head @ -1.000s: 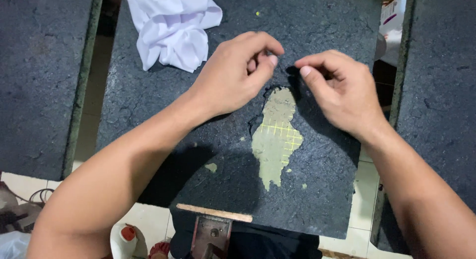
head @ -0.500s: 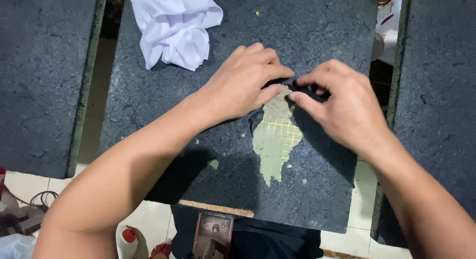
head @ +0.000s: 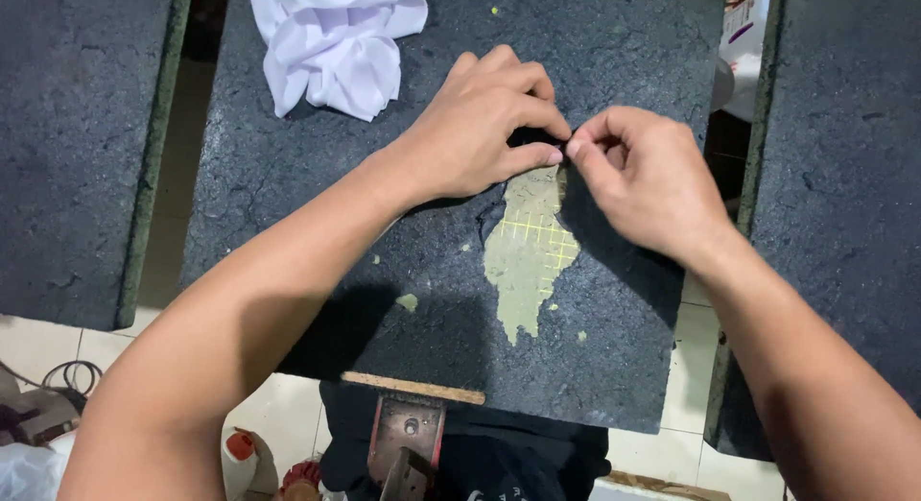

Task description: The person cleans a small mesh-like area on a dark surface by hand, using a white cloth to wipe away ink and picking off small debris.

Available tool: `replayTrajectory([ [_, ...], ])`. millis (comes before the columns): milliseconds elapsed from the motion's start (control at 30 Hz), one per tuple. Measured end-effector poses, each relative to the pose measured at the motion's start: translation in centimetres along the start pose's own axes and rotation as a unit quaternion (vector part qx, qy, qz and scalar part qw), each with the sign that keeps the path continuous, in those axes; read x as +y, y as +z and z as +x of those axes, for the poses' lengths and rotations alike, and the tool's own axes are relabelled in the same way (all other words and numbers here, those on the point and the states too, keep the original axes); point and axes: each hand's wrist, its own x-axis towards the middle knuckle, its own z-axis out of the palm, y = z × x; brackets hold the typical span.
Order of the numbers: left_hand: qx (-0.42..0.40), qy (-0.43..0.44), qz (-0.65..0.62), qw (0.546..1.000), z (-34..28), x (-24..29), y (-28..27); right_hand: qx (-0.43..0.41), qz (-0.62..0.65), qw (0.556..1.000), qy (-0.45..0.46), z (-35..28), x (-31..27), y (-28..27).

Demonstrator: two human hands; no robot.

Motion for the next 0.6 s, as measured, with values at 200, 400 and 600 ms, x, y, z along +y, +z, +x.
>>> replayTrajectory([
  [200, 0.001, -0.001, 0.007, 1.0, 0.5, 0.5, 0.4, -0.009, 0.037, 0.999, -0.013, -0.1, 0.8, -1.0],
  [400, -0.005, 0.113, 0.089, 0.99, 1.2, 0.3, 0.3, 0.099, 0.094, 0.99, -0.039, -0.1, 2.2, -1.5],
  [600, 0.049, 0.241, 0.2, 0.948, 1.2, -0.5, 1.2, 0.026, -0.044, 0.99, -0.129, -1.1, 2.1, -1.0],
])
